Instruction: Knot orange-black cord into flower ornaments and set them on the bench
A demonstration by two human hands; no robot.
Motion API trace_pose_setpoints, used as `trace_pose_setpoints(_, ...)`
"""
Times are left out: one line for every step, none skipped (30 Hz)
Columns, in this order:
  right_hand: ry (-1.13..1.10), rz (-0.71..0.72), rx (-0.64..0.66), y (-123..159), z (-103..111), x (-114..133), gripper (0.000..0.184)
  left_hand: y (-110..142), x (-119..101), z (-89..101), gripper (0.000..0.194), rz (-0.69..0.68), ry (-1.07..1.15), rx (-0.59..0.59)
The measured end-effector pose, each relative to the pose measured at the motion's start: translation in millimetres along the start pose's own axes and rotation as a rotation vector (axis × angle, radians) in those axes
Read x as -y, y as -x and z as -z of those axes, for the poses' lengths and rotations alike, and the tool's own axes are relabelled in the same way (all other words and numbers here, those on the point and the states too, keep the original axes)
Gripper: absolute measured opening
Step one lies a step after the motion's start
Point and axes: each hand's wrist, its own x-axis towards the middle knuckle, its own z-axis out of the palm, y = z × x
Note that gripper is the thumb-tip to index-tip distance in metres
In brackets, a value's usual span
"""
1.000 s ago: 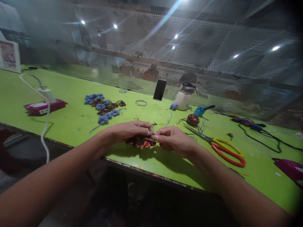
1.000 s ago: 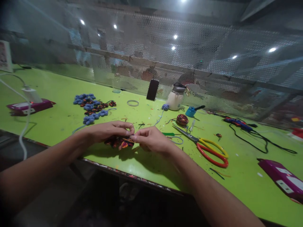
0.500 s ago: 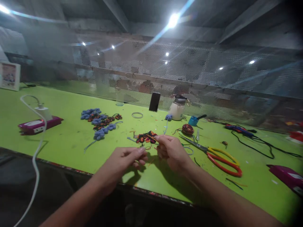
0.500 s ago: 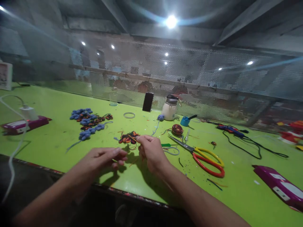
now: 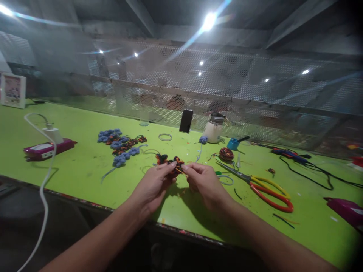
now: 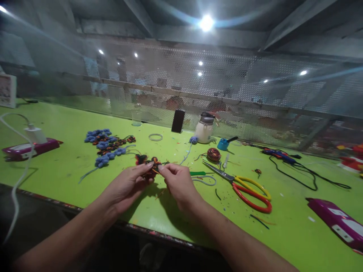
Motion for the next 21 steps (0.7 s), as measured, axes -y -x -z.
trace_pose_setpoints(0.025,0.005,0.011,0.2,0.8,0.7,0.029,-1.6,-1.0,0.8,0.014,-0.005,-0.001,-0.005)
trace_pose_setpoints(0.049,0.012,0.022,0.5,1.7,1.7,0.030,-3.2,-2.1,1.8,0.014,-0.010,-0.006,-0.007)
trace_pose_setpoints(0.072,0.020,0.034,0.8,2.6,2.9,0.030,-4.8,-3.0,2.8,0.014,-0.017,-0.016,-0.010)
trace_pose_setpoints(0.095,0.024,0.047,1.1,3.6,4.4,0.030,-6.2,-3.6,3.9,0.014,-0.023,-0.029,-0.016)
trace_pose_setpoints(0.117,0.028,0.060,1.3,4.6,5.9,0.029,-7.5,-3.7,5.1,0.014,-0.029,-0.044,-0.024)
trace_pose_setpoints(0.138,0.032,0.068,1.3,5.5,7.4,0.027,-8.7,-3.3,6.4,0.014,-0.035,-0.056,-0.031)
trace_pose_setpoints(0.162,0.037,0.073,1.3,6.4,8.5,0.025,-9.6,-2.6,7.7,0.015,-0.040,-0.064,-0.038)
trace_pose_setpoints(0.188,0.045,0.075,1.1,7.2,9.4,0.024,-10.4,-1.7,8.8,0.015,-0.041,-0.066,-0.041)
trace_pose_setpoints(0.216,0.059,0.074,0.9,7.9,9.9,0.022,-10.8,-0.9,9.7,0.015,-0.040,-0.063,-0.043)
trace_pose_setpoints(0.249,0.078,0.068,0.8,8.5,10.1,0.021,-11.1,-0.2,10.3,0.015,-0.038,-0.057,-0.042)
trace_pose_setpoints(0.287,0.107,0.058,0.9,9.0,10.0,0.021,-11.0,0.1,10.6,0.014,-0.035,-0.052,-0.042)
trace_pose_setpoints(0.332,0.145,0.044,1.2,9.4,9.9,0.021,-10.8,0.2,10.6,0.014,-0.032,-0.052,-0.048)
trace_pose_setpoints(0.383,0.196,0.028,2.0,9.7,9.8,0.020,-10.3,-0.1,10.4,0.014,-0.031,-0.057,-0.057)
trace_pose_setpoints(0.439,0.253,0.008,3.0,9.9,9.7,0.020,-9.8,-0.4,10.0,0.014,-0.031,-0.067,-0.068)
trace_pose_setpoints(0.497,0.308,-0.007,4.3,9.9,9.8,0.020,-9.3,-0.8,9.5,0.013,-0.035,-0.080,-0.079)
trace_pose_setpoints(0.554,0.350,-0.006,5.6,9.9,9.9,0.020,-8.9,-0.9,9.2,0.013,-0.038,-0.094,-0.087)
trace_pose_setpoints(0.606,0.374,0.017,6.9,9.8,10.0,0.020,-8.7,-0.9,9.0,0.013,-0.044,-0.103,-0.091)
trace_pose_setpoints(0.652,0.384,0.058,8.0,9.5,9.9,0.020,-8.6,-0.7,9.1,0.013,-0.051,-0.107,-0.085)
trace_pose_setpoints(0.689,0.386,0.109,8.8,9.3,9.7,0.020,-8.6,-0.3,9.5,0.014,-0.057,-0.107,-0.071)
trace_pose_setpoints(0.722,0.383,0.166,9.3,9.0,9.4,0.020,-8.8,0.3,9.9,0.014,-0.061,-0.102,-0.056)
trace_pose_setpoints(0.753,0.386,0.218,9.5,8.8,9.1,0.020,-9.0,0.8,10.4,0.015,-0.064,-0.097,-0.037)
